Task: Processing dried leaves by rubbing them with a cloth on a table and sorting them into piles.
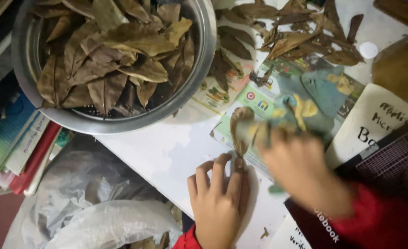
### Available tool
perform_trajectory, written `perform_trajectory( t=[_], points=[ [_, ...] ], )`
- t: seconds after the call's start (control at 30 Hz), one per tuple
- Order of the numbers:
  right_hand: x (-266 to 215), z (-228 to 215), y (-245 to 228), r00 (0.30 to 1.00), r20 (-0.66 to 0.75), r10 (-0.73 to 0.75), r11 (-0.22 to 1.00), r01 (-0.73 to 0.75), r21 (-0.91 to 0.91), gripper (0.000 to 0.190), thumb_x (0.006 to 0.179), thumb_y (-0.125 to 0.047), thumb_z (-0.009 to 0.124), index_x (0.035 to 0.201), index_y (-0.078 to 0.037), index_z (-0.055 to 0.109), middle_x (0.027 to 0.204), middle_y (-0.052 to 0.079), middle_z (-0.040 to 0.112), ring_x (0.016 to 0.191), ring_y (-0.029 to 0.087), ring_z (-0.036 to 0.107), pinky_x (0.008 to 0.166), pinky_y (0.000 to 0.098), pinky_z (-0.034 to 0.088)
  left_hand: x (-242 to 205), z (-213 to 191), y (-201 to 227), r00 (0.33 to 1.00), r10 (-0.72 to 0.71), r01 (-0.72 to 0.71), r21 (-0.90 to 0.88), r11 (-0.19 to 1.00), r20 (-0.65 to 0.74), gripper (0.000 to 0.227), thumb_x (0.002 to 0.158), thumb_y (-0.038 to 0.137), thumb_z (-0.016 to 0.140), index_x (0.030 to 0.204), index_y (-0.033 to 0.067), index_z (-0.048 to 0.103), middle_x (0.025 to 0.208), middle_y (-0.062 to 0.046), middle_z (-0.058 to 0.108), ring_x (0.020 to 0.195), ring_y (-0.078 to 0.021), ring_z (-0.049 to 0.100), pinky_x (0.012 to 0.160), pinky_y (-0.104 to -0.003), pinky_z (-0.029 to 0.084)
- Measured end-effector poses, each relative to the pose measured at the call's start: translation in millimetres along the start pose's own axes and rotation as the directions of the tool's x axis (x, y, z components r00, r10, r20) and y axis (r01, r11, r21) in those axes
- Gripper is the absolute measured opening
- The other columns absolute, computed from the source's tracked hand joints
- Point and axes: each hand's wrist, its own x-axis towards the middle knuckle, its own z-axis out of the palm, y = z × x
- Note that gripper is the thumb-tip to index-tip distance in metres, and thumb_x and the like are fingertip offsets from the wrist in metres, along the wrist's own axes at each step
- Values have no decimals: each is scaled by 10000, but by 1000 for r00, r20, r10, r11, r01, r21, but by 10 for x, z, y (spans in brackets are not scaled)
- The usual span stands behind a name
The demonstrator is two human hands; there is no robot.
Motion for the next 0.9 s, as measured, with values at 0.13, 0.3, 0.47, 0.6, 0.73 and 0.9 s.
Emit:
perform_trajectory(
  t=[0.13, 0.3, 0.47, 0.6, 0.73, 0.9],
  points=[
    [237, 6, 314, 995, -58, 86, 994, -89, -63, 90, 928, -358, 689, 997, -368, 748, 775, -46, 670, 452, 101, 589, 389, 278, 409, 9, -35, 1, 1000, 10, -10, -9, 1000, 10, 176, 997, 203, 613, 1119, 90, 668, 1243, -112, 639, 962, -353, 571, 738, -459, 408],
    [-157, -646, 292, 996, -14, 84, 996, -84, -24, 133, 853, -263, 642, 968, -318, 603, 834, -1, 585, 635, 194, 634, 566, 330, 494, 14, 7, -2, 1000, -7, 7, -14, 1000, -8, 152, 991, 228, 643, 1071, 104, 680, 1214, -112, 648, 938, -348, 575, 713, -458, 406],
    [-127, -205, -40, 999, 17, -51, 985, 48, 163, 186, 778, -308, 648, 957, -297, 696, 838, 16, 607, 589, 228, 638, 466, 365, 494, 23, 29, -14, 1000, -3, 4, -15, 1000, 27, 140, 986, 210, 610, 1041, 93, 664, 1225, -106, 641, 913, -350, 552, 697, -459, 391],
    [183, 75, 125, 997, -54, 63, 998, -62, 20, 100, 854, -282, 664, 773, -339, 678, 726, -17, 607, 500, 167, 622, 413, 318, 416, 45, 5, -16, 999, 24, -23, -38, 999, 48, 123, 978, 199, 614, 942, 85, 641, 1222, -115, 651, 922, -360, 544, 708, -474, 389],
    [235, 116, 219, 995, -7, 95, 994, -94, 48, 61, 833, -335, 692, 883, -364, 674, 769, -41, 607, 497, 188, 664, 387, 332, 442, 51, 57, -51, 998, 18, -17, -27, 999, 52, 163, 984, 221, 583, 868, 109, 607, 1175, -105, 649, 866, -350, 512, 683, -462, 363],
    [239, 148, 278, 983, -142, 115, 971, -81, 226, 101, 889, -207, 675, 825, -273, 633, 690, 33, 535, 464, 283, 605, 372, 403, 439, 62, 85, -26, 1000, 0, -1, 29, 1000, 11, 118, 1003, 105, 538, 901, 54, 568, 1046, -103, 608, 801, -329, 471, 664, -432, 373]
  ],
)
